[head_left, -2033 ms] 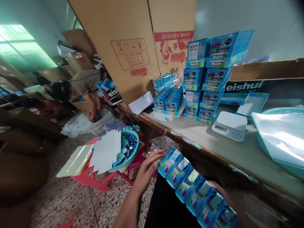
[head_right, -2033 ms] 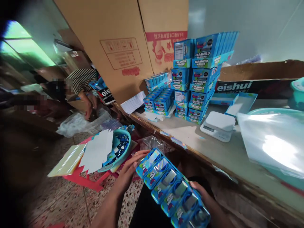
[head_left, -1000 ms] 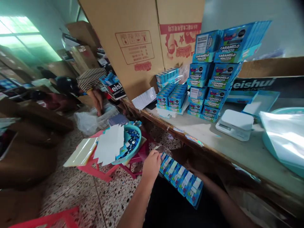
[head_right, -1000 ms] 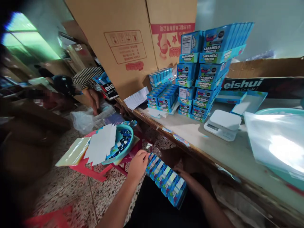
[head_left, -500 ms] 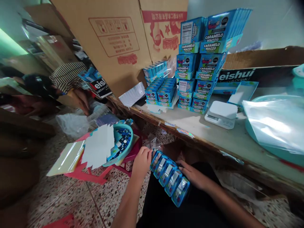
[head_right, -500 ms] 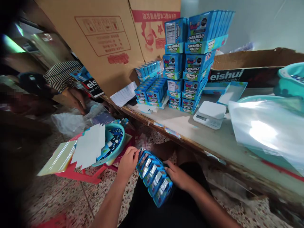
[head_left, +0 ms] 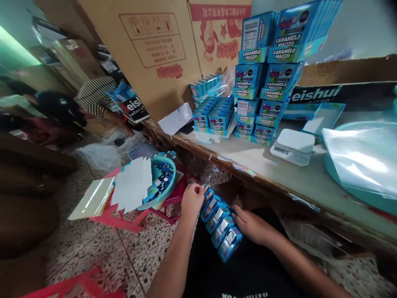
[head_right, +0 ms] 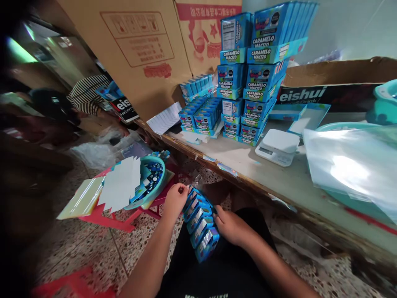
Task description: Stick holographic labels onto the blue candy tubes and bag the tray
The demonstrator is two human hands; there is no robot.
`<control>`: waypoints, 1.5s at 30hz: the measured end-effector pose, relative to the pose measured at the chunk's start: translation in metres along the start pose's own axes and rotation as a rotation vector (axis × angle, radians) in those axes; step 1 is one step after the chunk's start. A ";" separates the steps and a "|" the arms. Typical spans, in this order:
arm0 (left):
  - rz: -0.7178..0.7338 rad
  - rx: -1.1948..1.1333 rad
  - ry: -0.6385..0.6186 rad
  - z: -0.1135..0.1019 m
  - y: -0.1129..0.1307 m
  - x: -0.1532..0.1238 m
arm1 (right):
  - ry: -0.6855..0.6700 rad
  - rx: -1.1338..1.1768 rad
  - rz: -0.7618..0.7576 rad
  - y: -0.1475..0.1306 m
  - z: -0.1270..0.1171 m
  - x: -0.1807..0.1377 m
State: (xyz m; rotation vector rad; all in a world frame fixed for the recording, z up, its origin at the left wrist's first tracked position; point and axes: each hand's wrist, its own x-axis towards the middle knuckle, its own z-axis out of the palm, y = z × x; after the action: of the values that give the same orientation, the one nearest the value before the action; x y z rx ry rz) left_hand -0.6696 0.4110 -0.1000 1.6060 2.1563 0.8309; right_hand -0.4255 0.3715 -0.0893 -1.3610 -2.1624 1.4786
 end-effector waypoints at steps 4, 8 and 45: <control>0.028 0.057 0.050 0.002 0.014 -0.004 | -0.022 -0.116 0.025 -0.007 -0.005 0.000; 0.021 0.065 0.051 0.001 0.013 0.003 | -0.057 -0.148 0.025 -0.015 -0.009 0.001; 0.479 -0.051 0.257 0.010 -0.023 -0.032 | 0.269 0.185 -0.234 0.007 0.029 0.036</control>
State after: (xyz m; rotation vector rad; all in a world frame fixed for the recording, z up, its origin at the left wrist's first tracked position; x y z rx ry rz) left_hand -0.6711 0.3786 -0.1244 2.1277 1.9033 1.2807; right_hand -0.4591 0.3806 -0.1207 -1.1282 -1.8919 1.2888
